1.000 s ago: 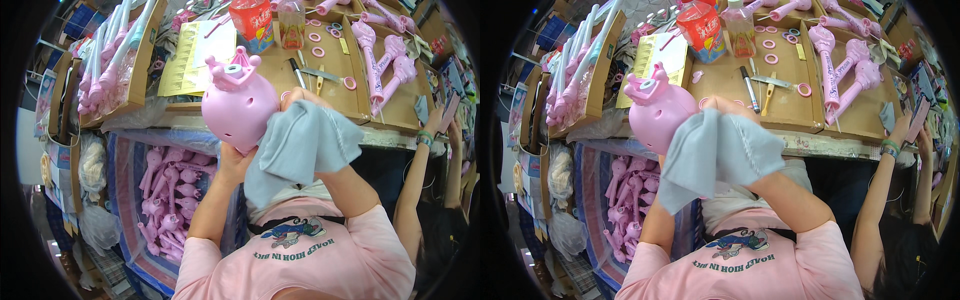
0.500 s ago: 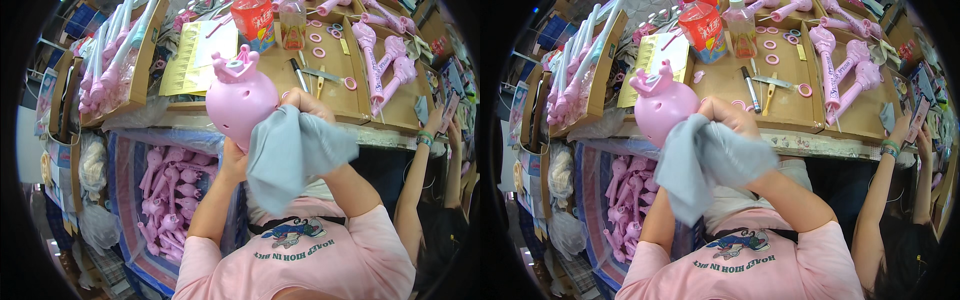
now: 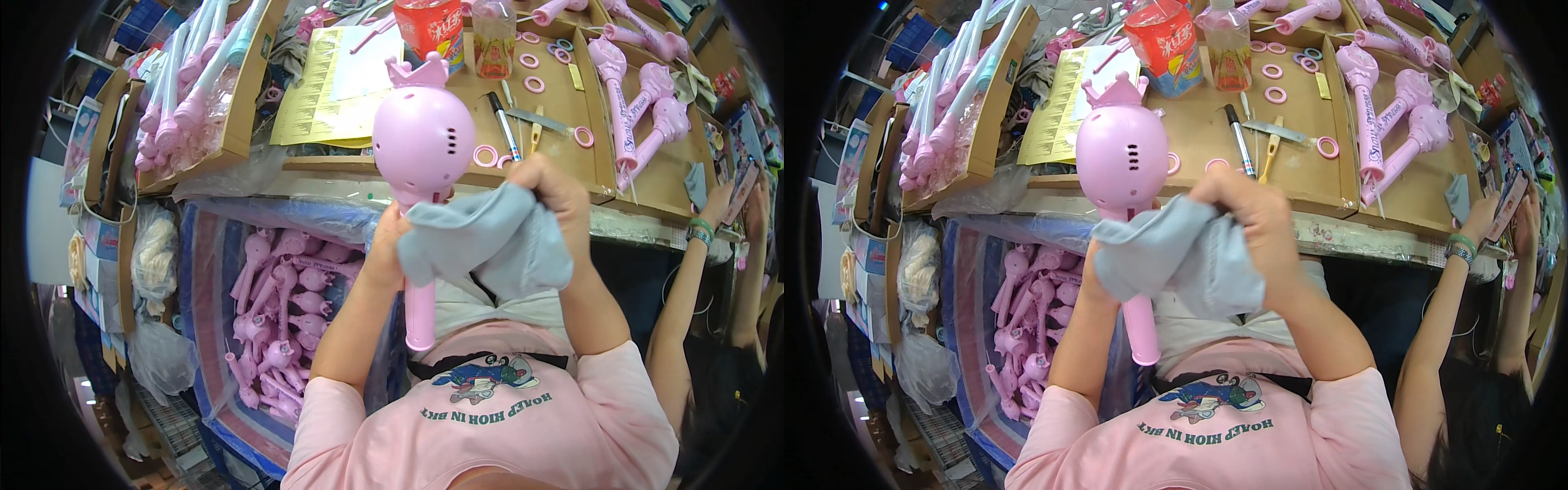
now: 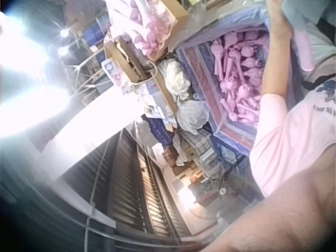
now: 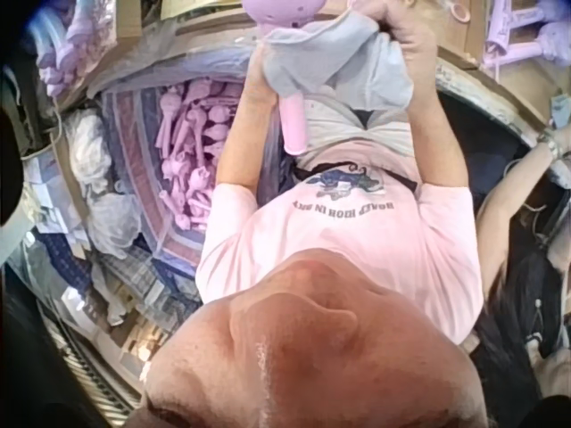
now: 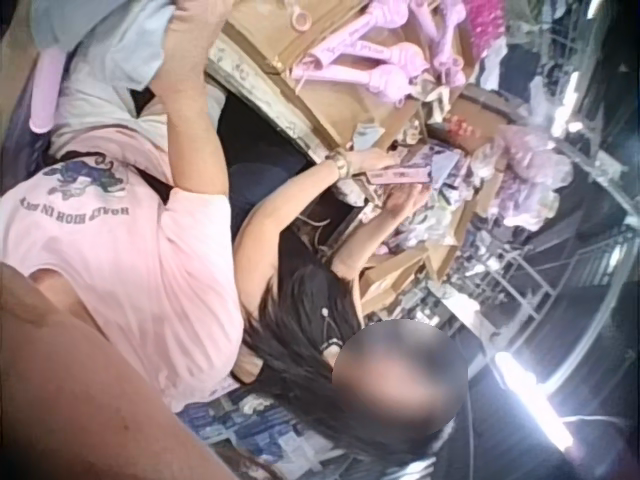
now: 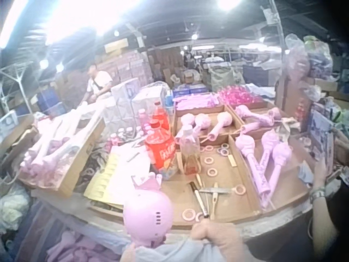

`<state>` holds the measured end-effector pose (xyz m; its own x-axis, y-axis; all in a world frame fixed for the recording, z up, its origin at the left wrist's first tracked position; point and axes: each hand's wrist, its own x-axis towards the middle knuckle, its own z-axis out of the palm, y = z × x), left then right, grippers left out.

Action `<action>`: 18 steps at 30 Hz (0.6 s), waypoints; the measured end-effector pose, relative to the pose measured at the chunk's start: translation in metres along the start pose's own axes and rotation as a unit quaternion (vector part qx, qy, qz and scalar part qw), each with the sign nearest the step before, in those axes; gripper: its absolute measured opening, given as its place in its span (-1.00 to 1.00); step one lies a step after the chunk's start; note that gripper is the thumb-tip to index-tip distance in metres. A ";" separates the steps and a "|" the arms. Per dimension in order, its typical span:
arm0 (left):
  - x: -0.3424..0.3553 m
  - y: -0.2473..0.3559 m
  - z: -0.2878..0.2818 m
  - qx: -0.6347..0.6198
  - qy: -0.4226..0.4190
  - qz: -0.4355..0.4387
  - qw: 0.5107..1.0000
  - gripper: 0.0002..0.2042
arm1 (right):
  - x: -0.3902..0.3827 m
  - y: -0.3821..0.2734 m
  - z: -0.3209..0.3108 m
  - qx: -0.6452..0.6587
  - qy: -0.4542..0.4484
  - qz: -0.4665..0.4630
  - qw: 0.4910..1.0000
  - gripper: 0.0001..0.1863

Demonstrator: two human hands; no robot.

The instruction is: The person wipes a pink plastic toy with a gray cloth, then uses a marker to write on the toy's crown and handle. They repeat this cycle on multiple identical toys, placing finished units on the table.

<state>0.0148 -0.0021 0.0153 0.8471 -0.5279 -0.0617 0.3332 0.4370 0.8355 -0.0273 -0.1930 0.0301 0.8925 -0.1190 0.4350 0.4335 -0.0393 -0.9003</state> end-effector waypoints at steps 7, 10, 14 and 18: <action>0.006 0.002 -0.010 0.277 0.113 0.112 0.948 -0.66 | 0.046 0.012 -0.064 -0.394 0.168 0.025 0.903 -0.78; 0.010 -0.002 -0.003 0.309 0.153 0.199 0.917 -0.54 | 0.031 0.015 -0.054 -0.539 0.132 -0.056 0.830 -0.57; 0.013 -0.001 0.003 0.330 0.173 0.271 0.888 -0.53 | -0.011 0.028 0.002 -0.192 -0.041 0.040 0.980 -0.76; 0.008 0.007 -0.004 0.214 0.178 0.175 0.944 -0.57 | -0.014 0.028 0.021 -0.213 -0.055 -0.009 0.976 -0.84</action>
<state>0.0258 -0.0005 0.0183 0.9853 -0.0936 0.1430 -0.1262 0.1656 0.9781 -0.0255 -0.1718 -0.0008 0.9032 -0.0075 0.4292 0.3799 -0.4511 -0.8075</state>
